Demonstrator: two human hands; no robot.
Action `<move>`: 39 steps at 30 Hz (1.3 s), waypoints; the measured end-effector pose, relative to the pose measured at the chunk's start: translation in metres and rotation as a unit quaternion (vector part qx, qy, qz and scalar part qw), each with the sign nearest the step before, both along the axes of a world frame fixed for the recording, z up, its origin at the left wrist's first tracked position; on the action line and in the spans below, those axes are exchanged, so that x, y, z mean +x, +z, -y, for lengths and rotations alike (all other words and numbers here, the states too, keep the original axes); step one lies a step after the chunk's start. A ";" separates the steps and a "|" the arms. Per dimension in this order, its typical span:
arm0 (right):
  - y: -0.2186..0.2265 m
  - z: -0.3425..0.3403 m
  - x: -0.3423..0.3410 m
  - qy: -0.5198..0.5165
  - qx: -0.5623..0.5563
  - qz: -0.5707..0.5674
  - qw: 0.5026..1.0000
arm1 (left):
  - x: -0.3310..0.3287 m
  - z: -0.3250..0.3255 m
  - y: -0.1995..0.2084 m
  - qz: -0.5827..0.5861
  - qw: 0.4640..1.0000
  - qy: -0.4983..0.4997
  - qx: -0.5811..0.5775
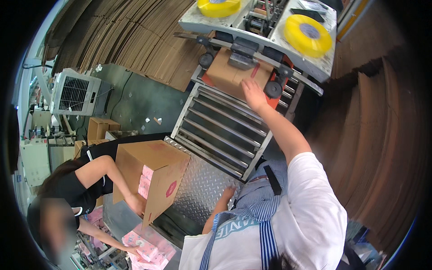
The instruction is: The person packs pink rectangular packages into a cardboard box, places bubble wrap inside, and closes the box flaps. They then move the sealed box to a stack and repeat the process with a new box.
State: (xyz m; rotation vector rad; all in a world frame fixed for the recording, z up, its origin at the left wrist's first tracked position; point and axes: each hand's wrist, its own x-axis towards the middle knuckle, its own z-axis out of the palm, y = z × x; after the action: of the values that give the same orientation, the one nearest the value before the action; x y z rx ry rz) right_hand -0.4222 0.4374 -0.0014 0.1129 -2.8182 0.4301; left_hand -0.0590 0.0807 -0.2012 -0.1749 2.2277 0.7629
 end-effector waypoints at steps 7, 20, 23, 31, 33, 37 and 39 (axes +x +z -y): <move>0.060 0.021 0.164 0.011 -0.006 0.043 0.999 | 0.109 0.141 0.019 0.188 0.967 -0.171 -0.020; 0.391 -0.041 0.544 -0.324 0.386 -0.414 0.758 | 0.010 0.117 -0.015 0.130 0.977 0.044 0.163; 0.430 -0.041 0.603 -0.544 0.372 -0.309 0.686 | -0.018 0.089 -0.009 0.116 0.961 0.100 0.232; 0.450 -0.032 0.678 -0.258 0.323 -0.419 0.809 | -0.016 -0.056 0.134 0.044 0.910 0.086 0.403; 0.468 0.022 0.693 -0.202 0.406 -0.424 0.784 | -0.016 -0.097 0.206 -0.058 0.870 0.061 0.485; 0.496 0.025 0.707 0.041 0.330 -0.514 0.791 | -0.009 -0.103 0.356 -0.481 0.793 -0.018 0.374; 0.499 0.008 0.701 0.130 0.260 -0.537 0.792 | 0.012 -0.102 0.404 -0.617 0.769 -0.045 0.161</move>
State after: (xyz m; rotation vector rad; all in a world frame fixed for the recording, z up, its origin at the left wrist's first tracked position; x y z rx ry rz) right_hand 0.2790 0.4291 0.4976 0.6369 -1.6874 -0.3200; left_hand -0.0469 0.1832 0.2033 0.8564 3.1663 1.4548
